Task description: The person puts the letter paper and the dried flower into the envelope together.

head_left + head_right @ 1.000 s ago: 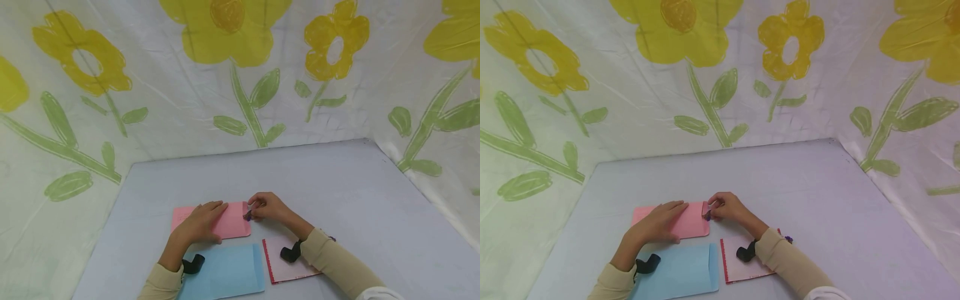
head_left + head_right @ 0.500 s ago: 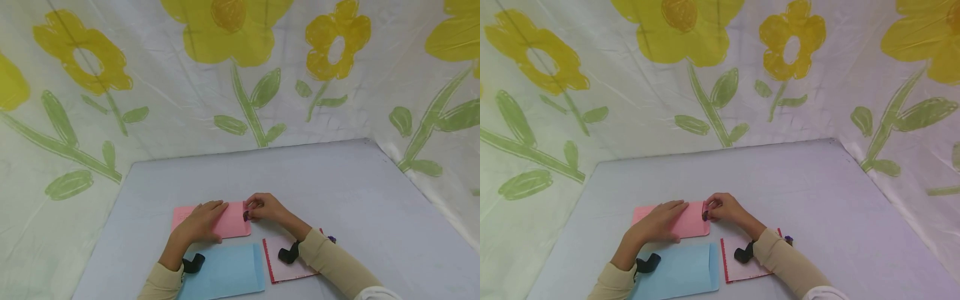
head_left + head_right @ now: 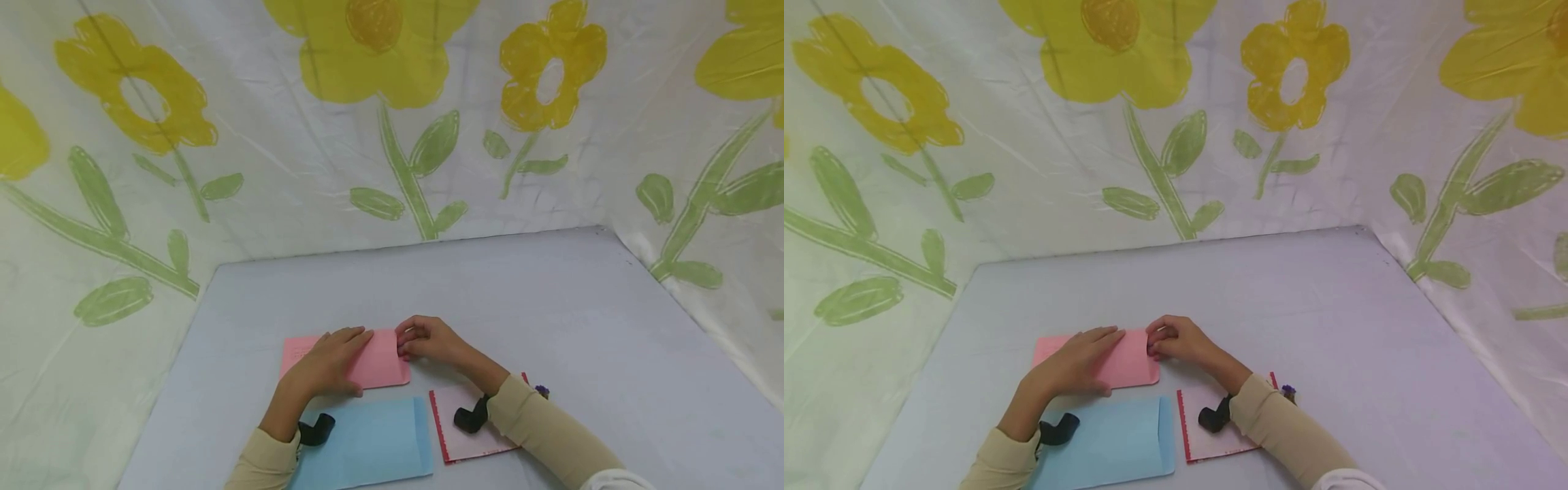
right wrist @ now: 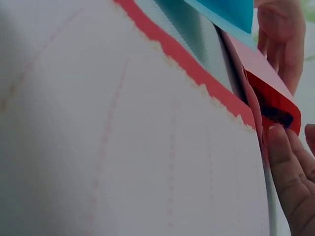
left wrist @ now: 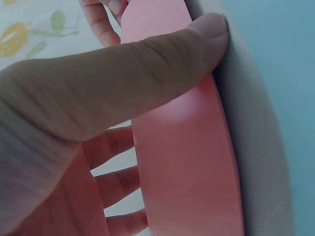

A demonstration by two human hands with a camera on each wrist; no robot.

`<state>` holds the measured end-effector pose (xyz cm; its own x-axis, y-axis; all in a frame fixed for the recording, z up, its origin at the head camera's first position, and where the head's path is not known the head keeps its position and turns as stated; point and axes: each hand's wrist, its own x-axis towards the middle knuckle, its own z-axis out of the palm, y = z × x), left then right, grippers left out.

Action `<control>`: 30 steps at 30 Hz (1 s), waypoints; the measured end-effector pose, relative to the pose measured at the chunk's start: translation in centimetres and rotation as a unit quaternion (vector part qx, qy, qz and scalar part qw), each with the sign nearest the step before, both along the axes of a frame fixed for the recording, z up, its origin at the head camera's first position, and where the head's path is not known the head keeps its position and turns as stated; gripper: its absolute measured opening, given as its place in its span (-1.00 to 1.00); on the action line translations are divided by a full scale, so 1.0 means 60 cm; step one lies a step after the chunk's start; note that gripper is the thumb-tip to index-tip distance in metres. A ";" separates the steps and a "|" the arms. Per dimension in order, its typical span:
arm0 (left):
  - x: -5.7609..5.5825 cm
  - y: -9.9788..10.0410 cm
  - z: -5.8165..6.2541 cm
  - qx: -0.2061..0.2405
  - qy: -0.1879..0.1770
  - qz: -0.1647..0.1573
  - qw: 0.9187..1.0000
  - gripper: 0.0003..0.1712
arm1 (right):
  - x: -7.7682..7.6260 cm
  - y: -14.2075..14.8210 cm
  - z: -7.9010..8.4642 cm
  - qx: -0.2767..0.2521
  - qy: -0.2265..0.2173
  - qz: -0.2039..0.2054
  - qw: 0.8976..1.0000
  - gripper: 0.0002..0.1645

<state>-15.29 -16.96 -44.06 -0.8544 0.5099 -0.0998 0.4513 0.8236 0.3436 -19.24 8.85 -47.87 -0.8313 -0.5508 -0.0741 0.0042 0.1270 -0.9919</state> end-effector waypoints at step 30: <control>0.002 -0.001 0.003 0.006 -0.004 -0.024 1.000 0.14 | 0.118 0.186 0.056 0.264 0.203 -0.079 0.940 -0.77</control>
